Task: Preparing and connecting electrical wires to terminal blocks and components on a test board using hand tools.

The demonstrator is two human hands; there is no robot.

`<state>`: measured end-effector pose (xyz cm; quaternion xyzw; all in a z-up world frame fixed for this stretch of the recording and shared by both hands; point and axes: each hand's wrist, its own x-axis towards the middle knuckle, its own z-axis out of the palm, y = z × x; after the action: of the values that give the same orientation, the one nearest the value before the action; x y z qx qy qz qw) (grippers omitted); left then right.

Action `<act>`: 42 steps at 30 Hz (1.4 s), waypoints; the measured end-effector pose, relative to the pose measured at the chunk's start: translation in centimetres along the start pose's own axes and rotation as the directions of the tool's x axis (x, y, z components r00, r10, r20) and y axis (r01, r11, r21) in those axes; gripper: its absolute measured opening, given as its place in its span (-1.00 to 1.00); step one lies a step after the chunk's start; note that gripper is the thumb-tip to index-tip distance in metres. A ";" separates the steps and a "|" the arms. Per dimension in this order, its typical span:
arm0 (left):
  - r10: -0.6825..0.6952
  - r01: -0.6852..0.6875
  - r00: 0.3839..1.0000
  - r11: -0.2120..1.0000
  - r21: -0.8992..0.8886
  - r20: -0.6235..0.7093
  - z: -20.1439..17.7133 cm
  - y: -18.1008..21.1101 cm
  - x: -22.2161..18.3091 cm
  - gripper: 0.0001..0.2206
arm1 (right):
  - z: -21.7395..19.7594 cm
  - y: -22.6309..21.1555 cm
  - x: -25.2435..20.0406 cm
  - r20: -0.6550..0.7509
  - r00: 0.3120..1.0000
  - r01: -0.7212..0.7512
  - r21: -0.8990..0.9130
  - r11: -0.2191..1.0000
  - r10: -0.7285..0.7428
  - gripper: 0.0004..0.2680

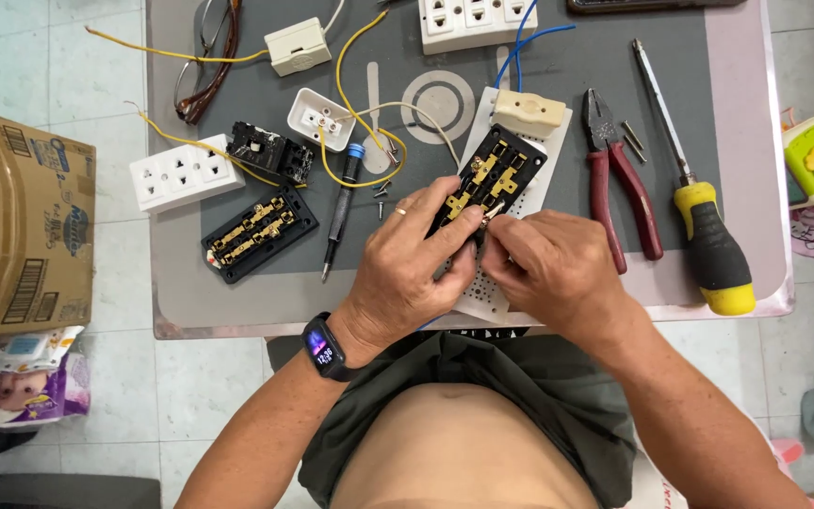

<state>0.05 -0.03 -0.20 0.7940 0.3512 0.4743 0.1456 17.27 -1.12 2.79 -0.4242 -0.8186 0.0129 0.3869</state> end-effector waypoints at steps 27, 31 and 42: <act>0.041 -0.010 0.993 0.966 0.258 -0.115 0.8 1.9 1.1 -0.92 | -5.4 2.1 2.8 0.264 0.930 -0.297 0.130 0.946 0.255 -0.82; 0.032 -0.009 0.998 0.925 0.380 -0.055 0.1 3.8 2.3 -0.94 | -5.6 1.1 -0.3 0.102 0.745 -0.667 0.106 0.738 0.659 -0.97; -0.151 -0.209 0.856 0.774 0.598 0.494 -0.4 3.7 6.5 -0.96 | -3.2 -4.7 -4.1 0.349 0.876 -0.293 -0.164 0.942 0.333 -0.69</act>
<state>3.24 1.82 6.26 0.8985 0.4246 0.0999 -0.0490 17.51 -8.03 4.09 -0.5608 -0.7969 0.1122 0.1945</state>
